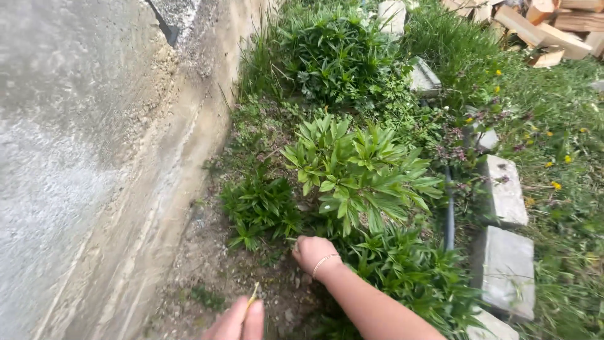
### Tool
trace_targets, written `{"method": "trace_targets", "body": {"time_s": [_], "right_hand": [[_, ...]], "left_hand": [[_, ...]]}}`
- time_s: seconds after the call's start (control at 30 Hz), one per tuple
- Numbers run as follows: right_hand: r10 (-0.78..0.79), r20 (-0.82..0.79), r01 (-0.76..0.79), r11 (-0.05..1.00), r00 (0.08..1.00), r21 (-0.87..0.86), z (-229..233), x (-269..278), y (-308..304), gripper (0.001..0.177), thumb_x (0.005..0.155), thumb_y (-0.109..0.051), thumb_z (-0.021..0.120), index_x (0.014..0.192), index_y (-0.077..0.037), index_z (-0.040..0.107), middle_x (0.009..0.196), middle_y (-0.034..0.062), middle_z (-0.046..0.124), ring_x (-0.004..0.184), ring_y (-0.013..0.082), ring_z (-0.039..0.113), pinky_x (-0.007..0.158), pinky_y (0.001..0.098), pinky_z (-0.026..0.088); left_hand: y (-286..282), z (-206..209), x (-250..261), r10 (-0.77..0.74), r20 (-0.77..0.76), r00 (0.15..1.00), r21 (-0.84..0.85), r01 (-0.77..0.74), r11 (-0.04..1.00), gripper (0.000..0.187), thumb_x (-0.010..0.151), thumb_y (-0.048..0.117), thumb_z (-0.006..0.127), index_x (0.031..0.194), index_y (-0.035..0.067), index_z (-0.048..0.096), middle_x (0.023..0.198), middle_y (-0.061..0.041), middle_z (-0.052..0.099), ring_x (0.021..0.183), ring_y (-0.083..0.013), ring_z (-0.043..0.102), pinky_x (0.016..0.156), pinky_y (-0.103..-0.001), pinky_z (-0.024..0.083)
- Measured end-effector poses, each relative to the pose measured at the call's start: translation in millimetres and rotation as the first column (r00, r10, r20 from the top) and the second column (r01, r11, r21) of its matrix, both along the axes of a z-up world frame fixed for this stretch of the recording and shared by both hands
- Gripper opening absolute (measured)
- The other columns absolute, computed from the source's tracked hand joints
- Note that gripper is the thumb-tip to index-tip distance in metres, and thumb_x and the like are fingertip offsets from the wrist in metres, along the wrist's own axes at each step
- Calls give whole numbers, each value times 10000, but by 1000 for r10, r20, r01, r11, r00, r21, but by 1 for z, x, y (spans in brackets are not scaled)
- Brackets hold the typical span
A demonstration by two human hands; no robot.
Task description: The person pulls weeds from the soil by hand in a garden area next to a wall. They extract green growth from around plants and drop the pulled weeds onto the ground.
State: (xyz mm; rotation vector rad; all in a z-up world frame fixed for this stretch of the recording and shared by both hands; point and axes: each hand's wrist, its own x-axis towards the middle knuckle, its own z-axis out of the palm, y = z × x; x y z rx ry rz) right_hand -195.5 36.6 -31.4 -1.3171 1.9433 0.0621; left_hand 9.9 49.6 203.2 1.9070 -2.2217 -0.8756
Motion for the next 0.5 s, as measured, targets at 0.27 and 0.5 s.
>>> {"method": "trace_targets", "body": {"time_s": [0.27,0.5], "right_hand": [[-343,496,431,900,797,-69,187,18,107,507,1084,-492,390,752,-135,531,686,40,575,643,209,505,660,408,407],[-605,665,637,731,437,246,252,50,232,150,944,-272,593,858,-190,685,930,-21,727,858,99,591,833,311,575]], "left_hand": [[70,22,-48,-22,-113,993,192,43,980,297,964,498,463,890,235,581,746,-34,711,778,-292,694,659,-388,514],[132,170,-109,-173,-266,948,82,201,976,191,1051,202,449,930,104,560,883,-93,596,835,-277,539,764,-408,453]]}}
